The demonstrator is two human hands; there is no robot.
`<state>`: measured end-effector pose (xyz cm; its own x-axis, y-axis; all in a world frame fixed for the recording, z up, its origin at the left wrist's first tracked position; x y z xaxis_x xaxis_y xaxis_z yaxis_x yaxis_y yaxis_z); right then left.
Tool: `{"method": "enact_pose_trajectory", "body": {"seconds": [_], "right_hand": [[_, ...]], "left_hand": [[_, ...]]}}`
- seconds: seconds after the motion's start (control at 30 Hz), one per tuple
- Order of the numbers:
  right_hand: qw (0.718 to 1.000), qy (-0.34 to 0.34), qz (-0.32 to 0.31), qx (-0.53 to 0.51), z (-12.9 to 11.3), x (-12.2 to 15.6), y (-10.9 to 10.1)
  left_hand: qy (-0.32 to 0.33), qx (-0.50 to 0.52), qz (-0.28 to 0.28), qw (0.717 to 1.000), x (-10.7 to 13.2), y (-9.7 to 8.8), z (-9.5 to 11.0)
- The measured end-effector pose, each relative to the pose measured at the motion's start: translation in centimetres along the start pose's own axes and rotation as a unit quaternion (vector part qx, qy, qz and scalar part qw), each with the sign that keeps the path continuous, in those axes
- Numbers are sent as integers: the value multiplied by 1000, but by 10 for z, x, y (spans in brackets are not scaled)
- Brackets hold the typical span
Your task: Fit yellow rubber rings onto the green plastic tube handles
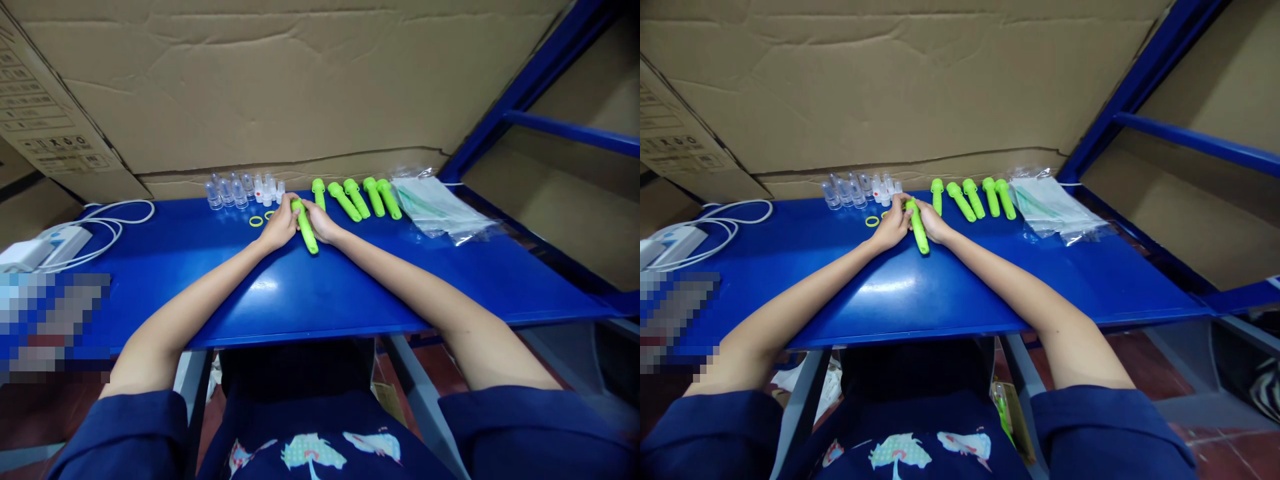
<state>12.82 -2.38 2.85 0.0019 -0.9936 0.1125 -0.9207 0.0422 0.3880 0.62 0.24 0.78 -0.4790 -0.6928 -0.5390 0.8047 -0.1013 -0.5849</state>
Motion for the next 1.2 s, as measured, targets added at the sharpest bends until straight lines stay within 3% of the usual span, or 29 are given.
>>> {"method": "enact_pose_trajectory", "body": {"seconds": [0.23,0.6,1.2], "right_hand": [[1000,-9,-26,6,5,-6,-4],[998,-28,-47,13,6,-8,-6],[1000,-12,-22,-9,4,-5,-3]], "left_hand": [[-6,-8,-22,1000,0,-3,5],[-14,-1,-5,1000,0,-2,-2],[-29,-33,-19,999,0,-4,6]]}}
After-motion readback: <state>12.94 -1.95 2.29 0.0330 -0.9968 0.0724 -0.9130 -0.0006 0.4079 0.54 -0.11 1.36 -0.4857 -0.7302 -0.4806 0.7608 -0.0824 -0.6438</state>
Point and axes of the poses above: each hand's wrist, its own x-axis away from the middle knuckle, its own y-axis out of the palm, z = x × y, the point moved 1 cm from there along -x, towards the middle knuckle, and after that the axes turned 3 degrees about -x, right-handed, at the moved point
